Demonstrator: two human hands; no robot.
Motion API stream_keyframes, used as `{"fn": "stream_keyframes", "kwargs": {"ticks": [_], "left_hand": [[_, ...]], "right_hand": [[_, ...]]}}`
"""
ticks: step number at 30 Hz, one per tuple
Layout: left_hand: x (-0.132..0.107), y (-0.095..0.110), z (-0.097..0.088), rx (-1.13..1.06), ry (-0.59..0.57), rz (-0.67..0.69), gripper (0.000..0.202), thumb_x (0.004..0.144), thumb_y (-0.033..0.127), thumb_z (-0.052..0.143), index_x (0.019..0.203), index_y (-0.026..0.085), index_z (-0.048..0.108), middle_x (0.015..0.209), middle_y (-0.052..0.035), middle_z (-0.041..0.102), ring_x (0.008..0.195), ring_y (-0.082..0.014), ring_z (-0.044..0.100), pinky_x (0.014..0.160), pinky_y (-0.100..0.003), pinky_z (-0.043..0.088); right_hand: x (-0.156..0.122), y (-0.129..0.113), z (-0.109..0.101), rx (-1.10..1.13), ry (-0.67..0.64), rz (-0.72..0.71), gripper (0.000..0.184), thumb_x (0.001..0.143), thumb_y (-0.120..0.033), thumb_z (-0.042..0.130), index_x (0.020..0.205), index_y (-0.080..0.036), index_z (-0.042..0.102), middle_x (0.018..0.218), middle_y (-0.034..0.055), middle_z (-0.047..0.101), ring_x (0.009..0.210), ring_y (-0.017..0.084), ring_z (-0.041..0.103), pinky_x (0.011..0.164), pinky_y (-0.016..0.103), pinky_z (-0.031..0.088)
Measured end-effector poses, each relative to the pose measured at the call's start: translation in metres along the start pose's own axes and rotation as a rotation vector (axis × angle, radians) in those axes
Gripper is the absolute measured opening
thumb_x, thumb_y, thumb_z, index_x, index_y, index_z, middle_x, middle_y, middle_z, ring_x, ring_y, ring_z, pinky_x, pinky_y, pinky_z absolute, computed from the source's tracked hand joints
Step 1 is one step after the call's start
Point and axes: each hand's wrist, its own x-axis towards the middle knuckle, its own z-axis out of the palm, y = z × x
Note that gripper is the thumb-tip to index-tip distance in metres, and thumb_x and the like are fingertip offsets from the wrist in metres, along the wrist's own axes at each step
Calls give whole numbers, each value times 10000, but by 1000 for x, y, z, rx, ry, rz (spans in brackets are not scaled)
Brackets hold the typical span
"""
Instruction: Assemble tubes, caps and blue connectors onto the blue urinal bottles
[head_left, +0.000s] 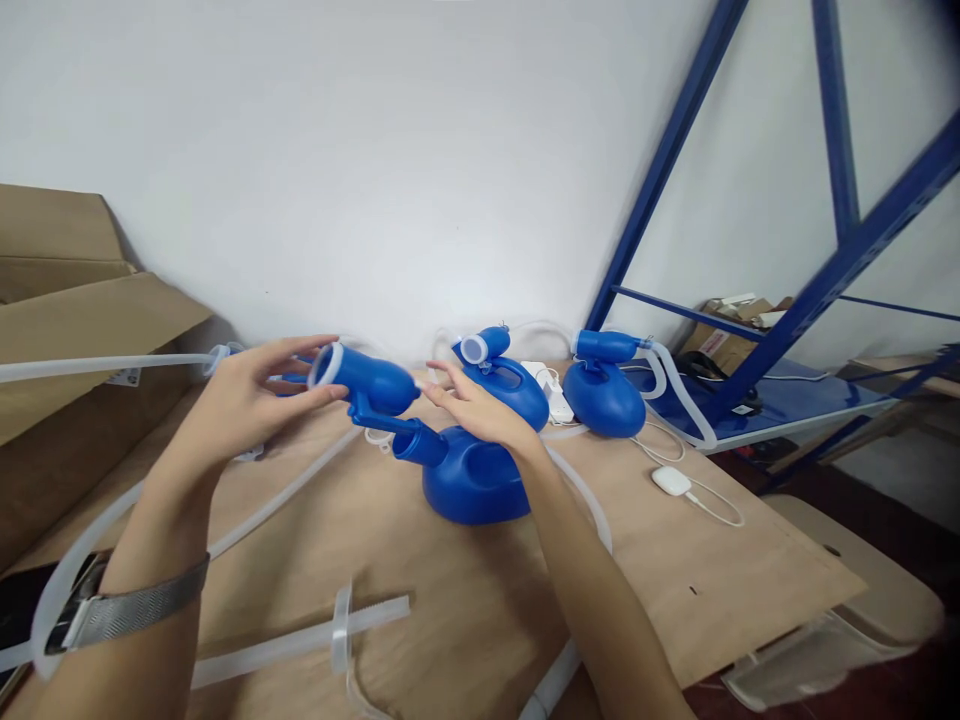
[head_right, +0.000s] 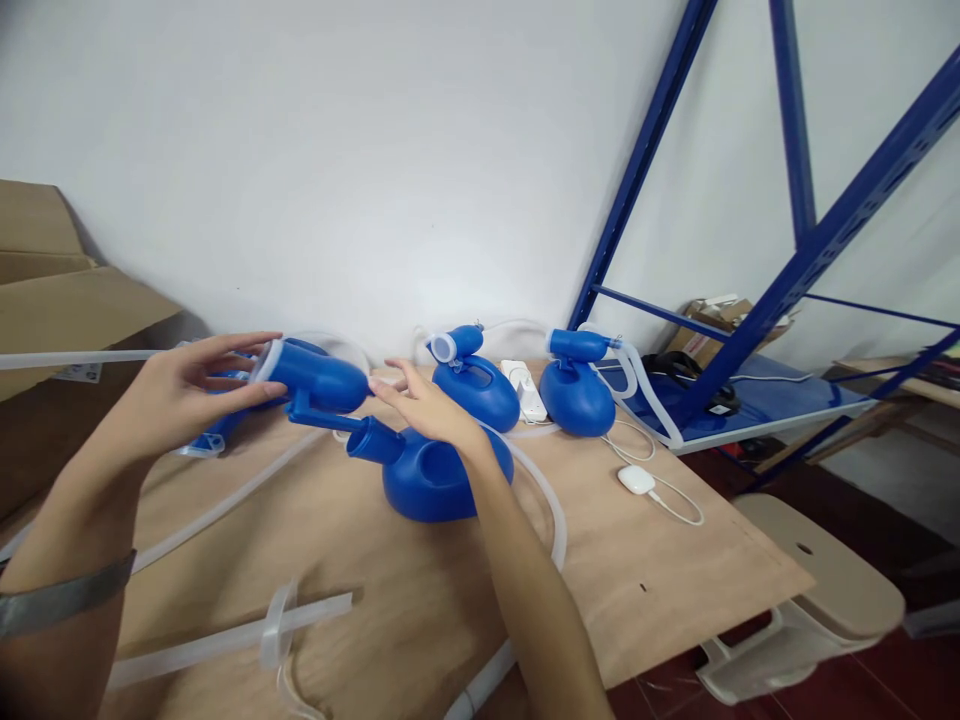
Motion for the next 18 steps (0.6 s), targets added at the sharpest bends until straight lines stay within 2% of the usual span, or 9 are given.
{"fn": "stream_keyframes", "kwargs": {"ticks": [3, 5, 7, 10, 12, 15, 18], "left_hand": [[4, -12, -6, -2, 78, -124, 725, 672, 735, 780, 1252, 302, 746, 1133, -38, 771, 1124, -416, 695, 1044, -581, 558], [5, -16, -7, -12, 102, -168, 723, 702, 717, 771, 1297, 309, 724, 1151, -31, 767, 1177, -424, 675, 1088, -598, 522], [6, -17, -4, -16, 109, -188, 708, 714, 687, 779, 1312, 316, 713, 1170, -26, 772, 1223, -413, 658, 1112, -580, 507], [7, -18, 4, 16, 54, -190, 705, 707, 665, 783, 1303, 296, 708, 1221, -39, 770, 1185, -381, 685, 1042, -514, 562], [10, -23, 11, 102, -42, -166, 677, 720, 682, 736, 1245, 257, 741, 1211, -65, 777, 1094, -363, 717, 974, -475, 586], [13, -37, 26, 282, -323, -128, 661, 733, 663, 674, 1195, 202, 779, 1100, -92, 808, 995, -345, 740, 928, -420, 584], [14, -54, 44, 442, -579, -103, 709, 733, 567, 663, 1320, 172, 718, 1111, -97, 810, 1027, -321, 747, 926, -352, 573]], "right_hand": [[-3, 11, -17, -149, -213, 7, 686, 873, -646, 724, 1451, -301, 594, 1144, 58, 741, 1081, 261, 704, 1041, 455, 524], [-5, 19, -27, -224, -338, 22, 723, 823, -615, 790, 1448, -296, 611, 1237, 70, 736, 1162, 287, 694, 1080, 463, 508], [-5, 26, -34, -309, -362, 65, 768, 787, -611, 823, 1449, -280, 621, 1349, 100, 700, 1258, 327, 657, 1123, 489, 479], [-4, 35, -38, -355, -317, 104, 839, 757, -624, 844, 1476, -266, 603, 1359, 132, 698, 1267, 358, 654, 1120, 514, 482], [-3, 38, -38, -330, -311, 88, 847, 743, -626, 854, 1474, -277, 606, 1340, 122, 709, 1268, 356, 654, 1123, 510, 481], [-2, 40, -38, -327, -341, 91, 864, 769, -638, 830, 1509, -275, 570, 1387, 118, 682, 1310, 347, 624, 1151, 498, 456], [-1, 38, -39, -388, -395, 144, 931, 820, -638, 789, 1595, -247, 452, 1461, 138, 626, 1359, 331, 584, 1182, 471, 423]]}}
